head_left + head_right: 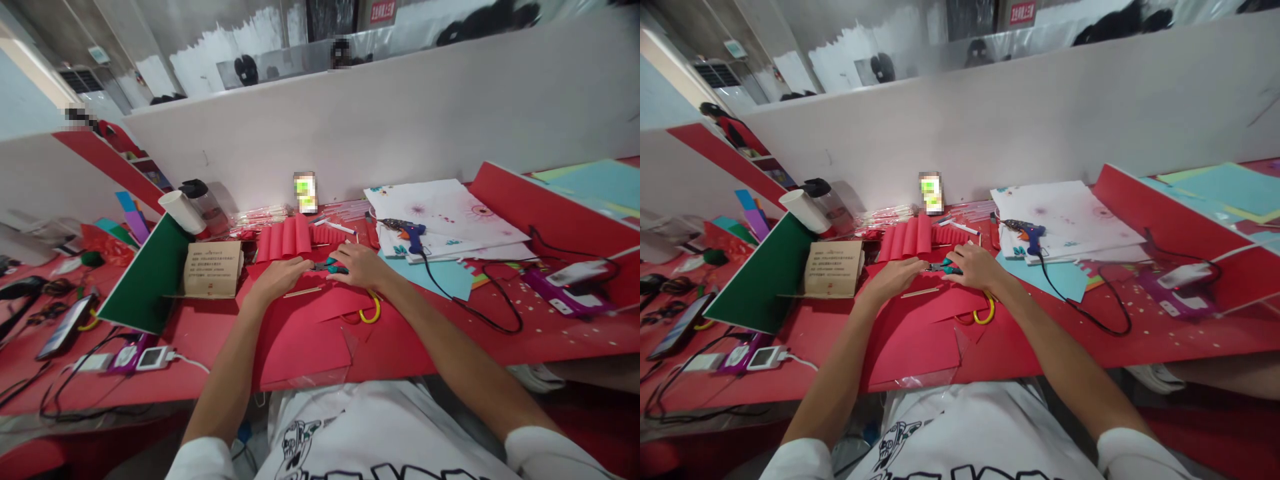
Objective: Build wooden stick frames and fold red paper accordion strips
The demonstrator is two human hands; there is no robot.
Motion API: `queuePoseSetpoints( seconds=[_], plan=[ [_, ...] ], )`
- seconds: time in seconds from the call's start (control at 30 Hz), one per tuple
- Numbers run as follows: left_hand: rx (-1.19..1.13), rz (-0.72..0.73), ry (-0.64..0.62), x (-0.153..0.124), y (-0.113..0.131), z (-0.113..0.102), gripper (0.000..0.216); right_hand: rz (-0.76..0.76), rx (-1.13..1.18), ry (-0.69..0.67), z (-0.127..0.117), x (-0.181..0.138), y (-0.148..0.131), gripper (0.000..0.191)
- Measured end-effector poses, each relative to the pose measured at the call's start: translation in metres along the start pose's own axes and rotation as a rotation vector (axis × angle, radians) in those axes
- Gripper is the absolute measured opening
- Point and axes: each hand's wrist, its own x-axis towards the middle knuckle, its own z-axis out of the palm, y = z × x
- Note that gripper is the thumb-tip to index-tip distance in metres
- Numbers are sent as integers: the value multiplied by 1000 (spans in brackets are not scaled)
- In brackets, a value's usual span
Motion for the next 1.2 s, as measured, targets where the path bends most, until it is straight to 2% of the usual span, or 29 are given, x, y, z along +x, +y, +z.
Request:
queuePoseSetpoints(
  seconds=[0.13,0.23,0.3,0.4,0.47,0.53,0.63,0.73,0.83,0.93,1.03,1.2],
  plan=[
    [7,44,-62,1,0,-2,21,-42,32,-25,-3,-1,1,44],
    [-12,7,2,1,-3,-10,23,35,71,-12,-4,-2,0,42],
    [36,-131,151,-1,-8,-18,26,141,52,5,-4,-3,0,41],
    [211,-479,417,-8,-19,-31,28,304,-9,28,-5,-5,3,39],
    [275,-645,474,-13,-27,-36,29,392,-18,52,-6,-6,7,38],
    [288,-739,497,-17,-35,-39,33,482,-14,75,-5,-8,12,39],
    [277,-702,574,-18,-43,-38,31,592,-29,88,-1,-11,22,44],
    [137,-536,618,-12,-42,-32,20,603,-56,117,7,-16,32,46],
    [-194,-337,577,-3,-30,-23,14,566,-90,119,13,-19,38,44],
    [-585,-219,476,6,-14,-11,26,520,-107,81,9,-16,33,40],
    [-876,-222,369,12,-3,1,34,371,9,107,-2,-8,17,35],
    [-1123,-329,289,17,5,16,37,96,274,132,-8,1,-22,35]
  ],
)
